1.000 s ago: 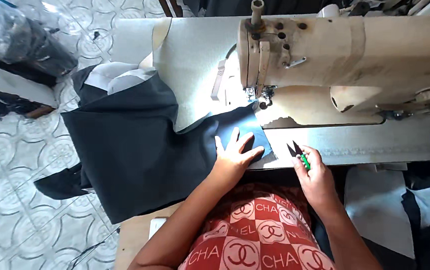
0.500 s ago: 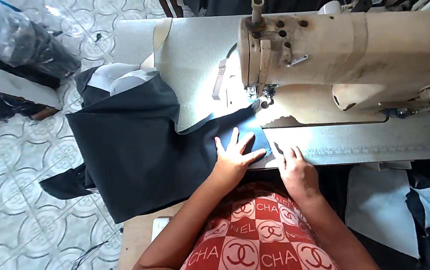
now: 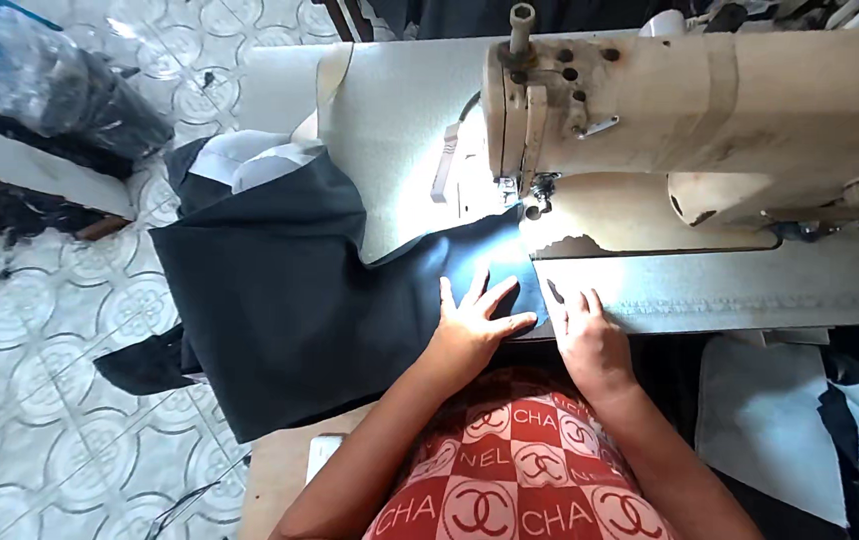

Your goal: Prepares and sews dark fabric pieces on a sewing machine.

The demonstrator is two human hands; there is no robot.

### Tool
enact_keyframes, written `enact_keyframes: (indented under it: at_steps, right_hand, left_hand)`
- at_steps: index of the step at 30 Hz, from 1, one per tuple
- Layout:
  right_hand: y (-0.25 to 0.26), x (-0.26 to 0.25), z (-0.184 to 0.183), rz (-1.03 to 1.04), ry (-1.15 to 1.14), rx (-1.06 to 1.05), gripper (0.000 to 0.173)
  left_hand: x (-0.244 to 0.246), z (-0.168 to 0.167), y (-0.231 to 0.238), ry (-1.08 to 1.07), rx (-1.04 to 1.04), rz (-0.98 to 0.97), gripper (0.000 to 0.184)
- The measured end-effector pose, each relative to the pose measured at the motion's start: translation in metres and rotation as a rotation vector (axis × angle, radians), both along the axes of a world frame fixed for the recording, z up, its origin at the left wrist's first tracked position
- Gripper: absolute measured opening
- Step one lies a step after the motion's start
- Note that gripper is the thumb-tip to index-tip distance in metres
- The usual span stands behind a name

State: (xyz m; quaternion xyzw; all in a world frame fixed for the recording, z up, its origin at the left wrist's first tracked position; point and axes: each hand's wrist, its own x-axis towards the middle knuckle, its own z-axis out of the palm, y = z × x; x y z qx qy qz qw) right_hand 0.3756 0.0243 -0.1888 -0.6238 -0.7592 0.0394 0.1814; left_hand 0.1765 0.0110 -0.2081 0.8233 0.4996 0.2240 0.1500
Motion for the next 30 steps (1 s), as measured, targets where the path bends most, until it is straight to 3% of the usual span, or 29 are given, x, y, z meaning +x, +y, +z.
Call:
enact_keyframes:
  at_steps: [3,9,13,15,18,21,23,26,30]
  right_hand:
    - [0.006,0.018,0.009,-0.103,0.031,-0.135,0.030]
    - [0.048,0.101,0.009,-0.318,-0.027,-0.078,0.041]
    - [0.059,0.103,0.018,-0.231,-0.021,-0.032,0.046]
    - [0.056,0.074,0.028,-0.028,0.052,-0.006,0.055]
    - [0.057,0.022,0.019,0.232,0.111,0.092,0.063]
    - [0.073,-0.003,0.003,0.294,0.067,0.142,0.043]
    - [0.081,-0.006,-0.001,0.303,0.091,0.141,0.026]
    - [0.076,-0.004,0.007,0.361,0.194,0.053,0.023]
    - [0.055,0.003,0.018,0.439,0.525,-0.252,0.023]
  left_hand:
    - [-0.001,0.001,0.000,-0.008,-0.011,-0.016,0.045]
    - [-0.003,0.010,-0.005,-0.078,-0.159,-0.211,0.038]
    - [0.005,0.013,-0.009,-0.145,-0.163,-0.297,0.032]
    - [0.004,0.018,-0.017,-0.093,-0.015,-0.147,0.029]
    - [-0.028,0.036,-0.035,0.071,0.240,0.361,0.031]
    - [-0.093,0.064,-0.056,0.247,0.141,0.871,0.063]
    - [-0.130,0.069,-0.068,0.261,0.003,1.098,0.082]
    - [-0.157,0.077,-0.078,0.171,-0.156,1.123,0.055]
    - [-0.180,0.129,-0.069,0.074,-0.010,1.046,0.042]
